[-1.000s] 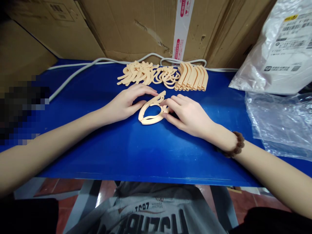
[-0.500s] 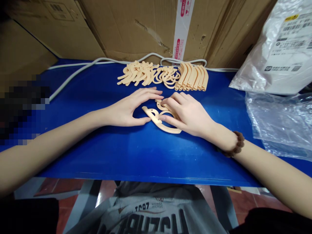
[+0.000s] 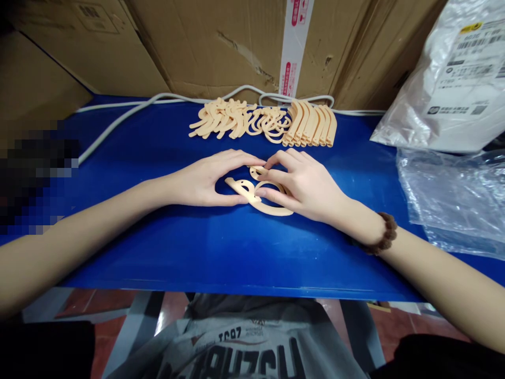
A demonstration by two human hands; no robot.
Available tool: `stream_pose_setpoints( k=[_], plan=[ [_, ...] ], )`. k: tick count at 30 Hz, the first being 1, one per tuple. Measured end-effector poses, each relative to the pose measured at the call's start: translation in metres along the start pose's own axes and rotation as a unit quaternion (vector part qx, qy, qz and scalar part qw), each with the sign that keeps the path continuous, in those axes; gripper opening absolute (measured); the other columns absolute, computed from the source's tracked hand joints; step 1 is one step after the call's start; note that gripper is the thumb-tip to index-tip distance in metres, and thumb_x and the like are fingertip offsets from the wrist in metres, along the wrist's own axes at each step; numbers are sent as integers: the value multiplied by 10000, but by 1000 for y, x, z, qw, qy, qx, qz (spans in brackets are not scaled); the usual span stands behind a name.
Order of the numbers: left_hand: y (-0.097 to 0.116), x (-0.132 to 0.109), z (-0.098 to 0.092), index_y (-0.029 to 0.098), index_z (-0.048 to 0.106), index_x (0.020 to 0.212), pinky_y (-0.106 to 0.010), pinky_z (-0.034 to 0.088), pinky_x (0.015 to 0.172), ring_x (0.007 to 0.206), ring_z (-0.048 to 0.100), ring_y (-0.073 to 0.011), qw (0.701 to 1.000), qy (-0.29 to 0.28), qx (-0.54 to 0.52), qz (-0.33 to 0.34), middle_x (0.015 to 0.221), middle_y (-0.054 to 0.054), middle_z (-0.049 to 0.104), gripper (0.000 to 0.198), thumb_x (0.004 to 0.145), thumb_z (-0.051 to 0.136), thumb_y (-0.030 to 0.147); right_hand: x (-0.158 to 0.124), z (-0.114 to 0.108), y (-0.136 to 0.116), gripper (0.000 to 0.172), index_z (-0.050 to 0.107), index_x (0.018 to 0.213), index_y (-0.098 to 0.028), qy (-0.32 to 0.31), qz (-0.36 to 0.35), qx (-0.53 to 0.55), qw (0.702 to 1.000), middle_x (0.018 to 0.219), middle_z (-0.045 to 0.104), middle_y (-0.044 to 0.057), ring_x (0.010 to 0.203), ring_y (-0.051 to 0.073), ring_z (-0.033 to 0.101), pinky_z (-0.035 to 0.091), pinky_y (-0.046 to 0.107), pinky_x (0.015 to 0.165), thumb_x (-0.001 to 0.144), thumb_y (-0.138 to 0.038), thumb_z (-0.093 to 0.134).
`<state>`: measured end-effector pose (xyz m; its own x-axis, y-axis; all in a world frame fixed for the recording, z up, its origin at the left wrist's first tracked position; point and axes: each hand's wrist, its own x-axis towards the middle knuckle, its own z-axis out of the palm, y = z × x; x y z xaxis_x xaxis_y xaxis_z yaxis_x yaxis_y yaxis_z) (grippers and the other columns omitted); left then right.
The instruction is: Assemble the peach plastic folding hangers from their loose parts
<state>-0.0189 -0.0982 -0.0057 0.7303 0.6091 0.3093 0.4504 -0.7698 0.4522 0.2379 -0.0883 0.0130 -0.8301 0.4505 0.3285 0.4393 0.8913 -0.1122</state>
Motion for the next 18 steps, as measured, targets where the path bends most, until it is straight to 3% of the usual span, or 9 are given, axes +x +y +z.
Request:
stream_pose_setpoints(
  k=[5,9,13,18],
  plan=[
    [3,1,-12,226,604,1293,-441,412,1034,1170,598,-301,992,-30,125,-18,1298,-103,635,515,887,639,541,-1,1,4,472,704,1255,-211,-9,5,-16,1000,1199,639,134,1047,266,581,437,409,893,1008,-536,467],
    [0,-6,-32,208,630,1249,-436,461,981,1098,624,-317,978,-55,177,-99,1191,-99,664,534,864,615,577,0,3,4,502,655,1296,-172,-6,9,-18,1000,1210,648,142,1051,274,590,444,409,894,1002,-537,477],
    [-16,-20,-55,232,680,1153,-427,518,903,966,644,-300,968,-60,188,-153,1098,-82,664,558,779,691,646,0,5,4,477,662,1250,-158,-10,9,-24,1000,1210,650,149,1046,281,601,453,420,900,988,-528,511],
    [-39,-33,-70,220,726,1100,-454,518,967,910,618,-259,972,-35,169,-157,1037,-82,671,533,766,742,636,-1,8,7,412,666,1222,-149,-27,0,-37,999,1221,632,153,1059,272,598,465,415,927,999,-461,516]
  ],
)
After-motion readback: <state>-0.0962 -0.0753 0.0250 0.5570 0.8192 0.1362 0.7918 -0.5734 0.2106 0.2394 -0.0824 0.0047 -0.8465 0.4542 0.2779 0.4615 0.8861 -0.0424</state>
